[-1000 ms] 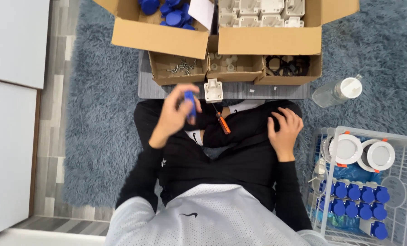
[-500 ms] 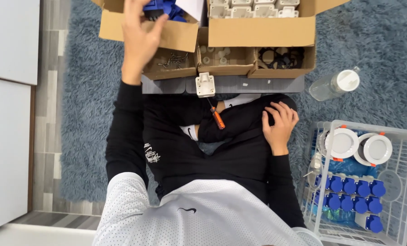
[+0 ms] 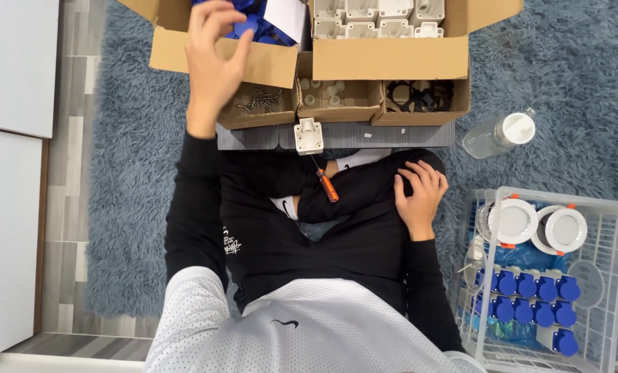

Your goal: Assembling electrical components by hand and using a screwdriver while sitting on the floor.

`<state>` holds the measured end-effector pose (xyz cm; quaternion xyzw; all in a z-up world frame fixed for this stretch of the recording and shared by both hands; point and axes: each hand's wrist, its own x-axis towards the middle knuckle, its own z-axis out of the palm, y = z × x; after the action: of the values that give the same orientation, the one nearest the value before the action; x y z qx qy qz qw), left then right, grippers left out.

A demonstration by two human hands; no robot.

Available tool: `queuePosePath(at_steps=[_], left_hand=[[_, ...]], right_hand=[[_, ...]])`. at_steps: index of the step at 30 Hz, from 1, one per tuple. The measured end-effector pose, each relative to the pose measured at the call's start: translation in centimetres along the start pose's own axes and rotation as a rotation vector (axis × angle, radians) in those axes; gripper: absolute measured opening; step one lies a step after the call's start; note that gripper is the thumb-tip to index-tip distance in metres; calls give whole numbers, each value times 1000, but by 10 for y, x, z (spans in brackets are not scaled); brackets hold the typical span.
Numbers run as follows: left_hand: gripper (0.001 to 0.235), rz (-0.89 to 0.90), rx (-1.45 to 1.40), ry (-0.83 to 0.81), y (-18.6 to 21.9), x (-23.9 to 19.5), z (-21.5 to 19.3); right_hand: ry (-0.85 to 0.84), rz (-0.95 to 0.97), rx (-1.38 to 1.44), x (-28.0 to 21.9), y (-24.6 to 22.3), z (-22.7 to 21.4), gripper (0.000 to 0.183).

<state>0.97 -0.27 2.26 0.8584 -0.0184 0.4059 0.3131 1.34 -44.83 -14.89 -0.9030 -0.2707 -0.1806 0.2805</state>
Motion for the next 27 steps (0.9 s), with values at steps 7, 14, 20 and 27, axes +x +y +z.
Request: queuePosePath(at_steps=[7, 14, 20, 27], left_hand=[[15, -47, -56, 15, 66, -56, -5], [33, -137, -215, -29, 74, -138, 32], [70, -150, -117, -14, 70, -169, 65], [87, -230, -85, 18, 60, -183, 95]], right_hand=[[27, -18, 3, -4, 11, 9, 10], [79, -48, 13, -5, 12, 13, 8], [89, -56, -11, -7, 15, 18, 5], [82, -68, -23, -9, 15, 17, 4]])
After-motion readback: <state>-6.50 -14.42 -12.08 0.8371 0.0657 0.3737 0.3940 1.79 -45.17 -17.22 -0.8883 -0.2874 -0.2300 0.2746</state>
